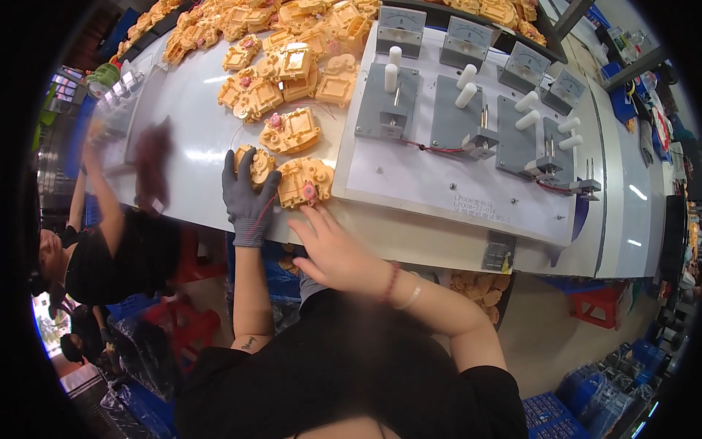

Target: The person assembles and tests small yellow plastic toy components using a specialized electrical test jig.

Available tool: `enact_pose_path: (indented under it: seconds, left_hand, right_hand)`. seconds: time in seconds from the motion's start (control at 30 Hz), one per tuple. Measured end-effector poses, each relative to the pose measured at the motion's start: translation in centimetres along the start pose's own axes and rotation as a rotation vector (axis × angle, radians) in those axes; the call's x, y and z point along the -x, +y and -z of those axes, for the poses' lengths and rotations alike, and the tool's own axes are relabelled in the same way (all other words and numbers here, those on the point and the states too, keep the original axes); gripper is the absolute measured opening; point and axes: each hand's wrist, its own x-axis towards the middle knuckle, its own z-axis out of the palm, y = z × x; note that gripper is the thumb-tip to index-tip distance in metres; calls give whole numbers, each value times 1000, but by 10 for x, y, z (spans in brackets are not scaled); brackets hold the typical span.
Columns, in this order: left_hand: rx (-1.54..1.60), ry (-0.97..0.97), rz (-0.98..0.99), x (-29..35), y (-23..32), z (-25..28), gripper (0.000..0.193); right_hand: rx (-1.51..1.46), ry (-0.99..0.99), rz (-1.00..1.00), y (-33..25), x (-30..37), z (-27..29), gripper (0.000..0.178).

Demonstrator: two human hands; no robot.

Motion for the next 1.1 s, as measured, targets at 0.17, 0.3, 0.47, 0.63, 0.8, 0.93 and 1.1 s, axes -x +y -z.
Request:
enact_pose_path:
  seconds: [0.17,0.3,0.47,0.63,0.8,0.93,1.1]
  left_hand:
    - [66,-25,-82,-8,-27,13,69]
    - [-7,-90,-169,-7,-36,14,75]
    - [7,29,-212,-7,-39,8,65]
    - [-14,35,-170,-4,-48,9,64]
    - [11,72,-180,-1,-45,12,63]
    - [56,80,-151,-1,-23,20,53]
    - [17,-41,-103,7,-19,24,67]
  right_hand:
    - [97,215,-1,0,-26,-16,62]
    - [-171,152,-19,-10,-12,9,56]
    - [-230,271,-8,-22,17,55,38]
    - [-68,762,-18,-9,17,82,54]
    - [101,733,-118,-4,-4,95,61]
    - [138,714,-147,-1,2,97,60]
    - [48,736,-195,3,4,94,61]
